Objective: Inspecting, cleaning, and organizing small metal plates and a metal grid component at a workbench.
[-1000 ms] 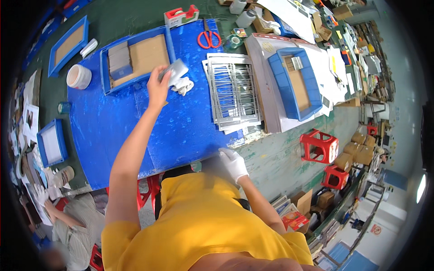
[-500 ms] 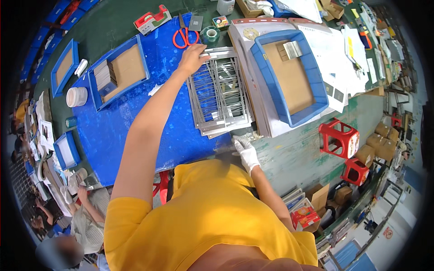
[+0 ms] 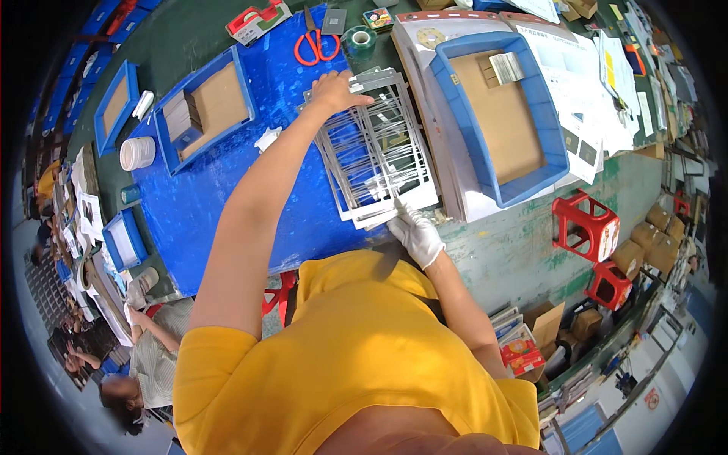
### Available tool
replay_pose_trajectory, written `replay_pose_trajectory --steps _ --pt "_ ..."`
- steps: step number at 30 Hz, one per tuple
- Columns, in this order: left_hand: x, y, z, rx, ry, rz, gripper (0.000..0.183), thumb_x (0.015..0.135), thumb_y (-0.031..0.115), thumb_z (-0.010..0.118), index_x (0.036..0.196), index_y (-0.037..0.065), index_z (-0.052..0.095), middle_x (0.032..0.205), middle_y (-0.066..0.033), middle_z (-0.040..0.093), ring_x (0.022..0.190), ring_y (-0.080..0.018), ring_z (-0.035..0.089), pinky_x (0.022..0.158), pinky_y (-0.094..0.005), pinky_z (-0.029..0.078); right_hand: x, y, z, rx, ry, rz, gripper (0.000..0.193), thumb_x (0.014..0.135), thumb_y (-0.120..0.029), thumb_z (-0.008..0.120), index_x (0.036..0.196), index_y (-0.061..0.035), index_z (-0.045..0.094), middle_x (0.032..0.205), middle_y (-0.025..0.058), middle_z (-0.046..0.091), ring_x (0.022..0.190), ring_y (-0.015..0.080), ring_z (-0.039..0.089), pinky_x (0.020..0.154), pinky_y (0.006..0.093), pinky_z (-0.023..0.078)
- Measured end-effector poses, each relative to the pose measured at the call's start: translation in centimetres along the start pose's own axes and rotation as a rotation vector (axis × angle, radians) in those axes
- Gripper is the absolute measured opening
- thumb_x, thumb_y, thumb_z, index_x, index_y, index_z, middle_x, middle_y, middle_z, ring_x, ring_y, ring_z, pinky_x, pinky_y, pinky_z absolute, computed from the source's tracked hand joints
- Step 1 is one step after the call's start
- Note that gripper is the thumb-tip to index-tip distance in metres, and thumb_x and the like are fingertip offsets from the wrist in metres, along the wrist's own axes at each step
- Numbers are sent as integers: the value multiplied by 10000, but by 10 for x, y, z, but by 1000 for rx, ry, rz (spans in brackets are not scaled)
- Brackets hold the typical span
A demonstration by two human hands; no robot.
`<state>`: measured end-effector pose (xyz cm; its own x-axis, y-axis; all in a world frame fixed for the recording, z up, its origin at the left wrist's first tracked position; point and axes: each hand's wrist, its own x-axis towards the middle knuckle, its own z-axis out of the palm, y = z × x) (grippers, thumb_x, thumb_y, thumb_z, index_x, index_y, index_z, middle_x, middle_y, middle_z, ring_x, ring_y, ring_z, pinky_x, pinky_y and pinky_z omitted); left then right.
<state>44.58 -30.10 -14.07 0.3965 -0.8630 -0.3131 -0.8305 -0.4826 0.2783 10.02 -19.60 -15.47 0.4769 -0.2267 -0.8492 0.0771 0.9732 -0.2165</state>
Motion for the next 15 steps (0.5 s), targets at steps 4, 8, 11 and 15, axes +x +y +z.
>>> replay_pose_trajectory --steps 4,8,11,15 --pt "-27 -25 1 -204 -29 -35 731 665 588 764 1155 70 603 1159 -152 608 1110 -319 550 924 -493 406 6 10 -4 68 57 -25 285 964 -284 600 1186 -107 620 1049 11 640 895 148 610 753 281 527" --pt "-74 -42 -14 -371 162 -34 599 694 514 766 1052 57 617 1041 -128 630 1014 -304 587 863 -483 407 -14 19 27 -130 136 -248 348 911 -277 684 1170 -54 619 1041 27 652 862 134 609 752 284 508" --pt "-111 -75 -17 -914 237 16 412 738 324 772 980 40 598 873 -59 584 817 -178 566 746 -332 438 -44 23 54 -627 360 -522 430 846 -232 762 1164 15 610 1118 76 648 927 139 597 850 298 468" --pt "-164 -104 -21 -1271 243 21 301 780 182 743 998 41 592 829 15 526 768 -105 481 712 -267 417 -61 51 65 -723 414 -749 580 783 -124 809 1267 16 521 1223 117 588 1032 177 586 952 334 452"
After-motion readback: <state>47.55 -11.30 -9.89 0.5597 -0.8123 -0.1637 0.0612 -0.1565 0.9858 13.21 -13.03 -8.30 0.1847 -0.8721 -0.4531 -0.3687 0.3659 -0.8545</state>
